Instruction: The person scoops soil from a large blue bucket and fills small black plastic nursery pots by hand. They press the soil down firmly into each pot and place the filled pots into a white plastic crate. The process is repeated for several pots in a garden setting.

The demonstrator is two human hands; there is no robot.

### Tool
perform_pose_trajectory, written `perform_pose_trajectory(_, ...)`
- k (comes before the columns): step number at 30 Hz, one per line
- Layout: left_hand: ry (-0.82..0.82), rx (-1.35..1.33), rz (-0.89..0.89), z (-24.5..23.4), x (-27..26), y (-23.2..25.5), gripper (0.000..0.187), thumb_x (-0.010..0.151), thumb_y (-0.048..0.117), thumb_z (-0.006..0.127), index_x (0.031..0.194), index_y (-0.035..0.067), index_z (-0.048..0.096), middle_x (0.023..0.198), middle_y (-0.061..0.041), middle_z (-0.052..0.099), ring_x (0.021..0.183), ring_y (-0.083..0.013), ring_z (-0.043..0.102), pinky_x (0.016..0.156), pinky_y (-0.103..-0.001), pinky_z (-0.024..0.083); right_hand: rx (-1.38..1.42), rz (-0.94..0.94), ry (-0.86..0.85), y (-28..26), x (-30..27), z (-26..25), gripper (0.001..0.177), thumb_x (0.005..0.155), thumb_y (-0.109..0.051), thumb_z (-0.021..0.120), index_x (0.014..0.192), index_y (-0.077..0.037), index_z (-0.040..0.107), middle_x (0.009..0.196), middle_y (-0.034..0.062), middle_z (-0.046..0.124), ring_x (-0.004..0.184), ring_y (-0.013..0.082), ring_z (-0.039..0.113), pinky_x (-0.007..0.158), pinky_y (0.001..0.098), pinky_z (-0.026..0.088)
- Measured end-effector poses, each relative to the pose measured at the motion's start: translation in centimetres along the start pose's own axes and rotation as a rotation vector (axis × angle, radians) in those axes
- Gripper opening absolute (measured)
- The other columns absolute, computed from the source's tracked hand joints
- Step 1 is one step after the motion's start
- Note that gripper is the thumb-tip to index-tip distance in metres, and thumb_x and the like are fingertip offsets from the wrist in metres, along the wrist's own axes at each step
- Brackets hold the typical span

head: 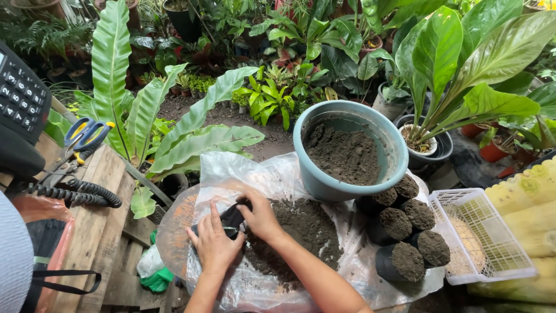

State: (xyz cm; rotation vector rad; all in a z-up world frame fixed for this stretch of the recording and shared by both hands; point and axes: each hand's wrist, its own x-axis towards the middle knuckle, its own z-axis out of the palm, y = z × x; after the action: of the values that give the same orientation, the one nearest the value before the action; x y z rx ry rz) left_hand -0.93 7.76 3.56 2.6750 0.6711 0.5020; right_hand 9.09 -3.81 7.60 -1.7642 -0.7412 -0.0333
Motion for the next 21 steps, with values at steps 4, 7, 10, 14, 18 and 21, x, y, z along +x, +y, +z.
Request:
perform_pose_trajectory(4, -0.036, 0.0, -0.024, 0.0, 0.5, -0.9, 0.128, 0.06, 0.047, 0.085, 0.161, 0.013, 0.015, 0.134, -0.012, 0.054, 0.134, -0.0314, 0.045, 0.118, -0.073, 0.012, -0.037, 0.076, 0.077, 1.0, -0.1, -3.3, 0.017, 0.088, -0.007, 0.072, 0.104, -0.001, 0.067, 0.1, 0.0134, 0.071, 0.094, 0.0255, 0.071, 0.085, 0.0354, 0.055)
perform_pose_trajectory(7, -0.129, 0.109, -0.042, -0.4, 1.1, -1.3, 0.12, 0.067, 0.046, 0.082, 0.162, 0.014, 0.018, 0.135, -0.013, 0.054, 0.135, -0.0304, 0.044, 0.119, -0.072, 0.01, -0.002, 0.147, 0.176, 2.4, -0.3, -6.4, 0.015, 0.089, -0.007, 0.071, 0.103, -0.002, 0.068, 0.098, 0.0093, 0.071, 0.09, 0.0197, 0.068, 0.082, 0.0328, 0.055)
perform_pose_trajectory(10, -0.182, -0.016, -0.073, -1.3, 1.1, 0.4, 0.106, 0.074, 0.041, 0.077, 0.162, 0.02, 0.023, 0.136, -0.008, 0.055, 0.137, -0.0264, 0.048, 0.125, -0.065, 0.015, 0.125, 0.219, 0.24, 4.6, -1.9, -8.7, 0.016, 0.09, -0.006, 0.071, 0.105, -0.002, 0.066, 0.097, 0.0057, 0.071, 0.087, 0.0129, 0.065, 0.08, 0.0286, 0.054)
perform_pose_trajectory(14, -0.18, -1.051, -0.05, 3.2, 1.3, 3.4, 0.078, 0.093, 0.034, 0.065, 0.159, 0.006, 0.034, 0.148, -0.017, 0.054, 0.135, -0.0247, 0.054, 0.115, -0.041, 0.039, 0.381, 0.266, 0.228, 7.0, -4.3, -10.3, 0.019, 0.093, -0.002, 0.071, 0.109, -0.001, 0.062, 0.101, 0.0033, 0.068, 0.092, 0.009, 0.062, 0.083, 0.0247, 0.052)
perform_pose_trajectory(18, -0.535, -1.374, -0.309, 3.9, 1.6, 7.5, 0.071, 0.084, 0.011, 0.076, 0.149, 0.006, 0.047, 0.125, -0.017, 0.069, 0.104, -0.0191, 0.067, 0.089, -0.033, 0.055, 0.516, 0.297, 0.268, 8.1, -5.7, -12.1, 0.024, 0.092, 0.0, 0.071, 0.114, 0.0, 0.061, 0.107, 0.0043, 0.066, 0.099, 0.0107, 0.061, 0.091, 0.0255, 0.05)
perform_pose_trajectory(21, -0.534, -1.517, -0.328, 3.8, 1.3, 8.7, 0.056, 0.087, 0.001, 0.073, 0.141, 0.0, 0.059, 0.111, -0.014, 0.076, 0.091, -0.015, 0.072, 0.078, -0.028, 0.059, 0.515, 0.276, 0.26, 10.2, -6.6, -13.1, 0.027, 0.093, -0.001, 0.071, 0.117, 0.001, 0.059, 0.111, 0.0054, 0.065, 0.105, 0.0119, 0.061, 0.096, 0.0267, 0.049)
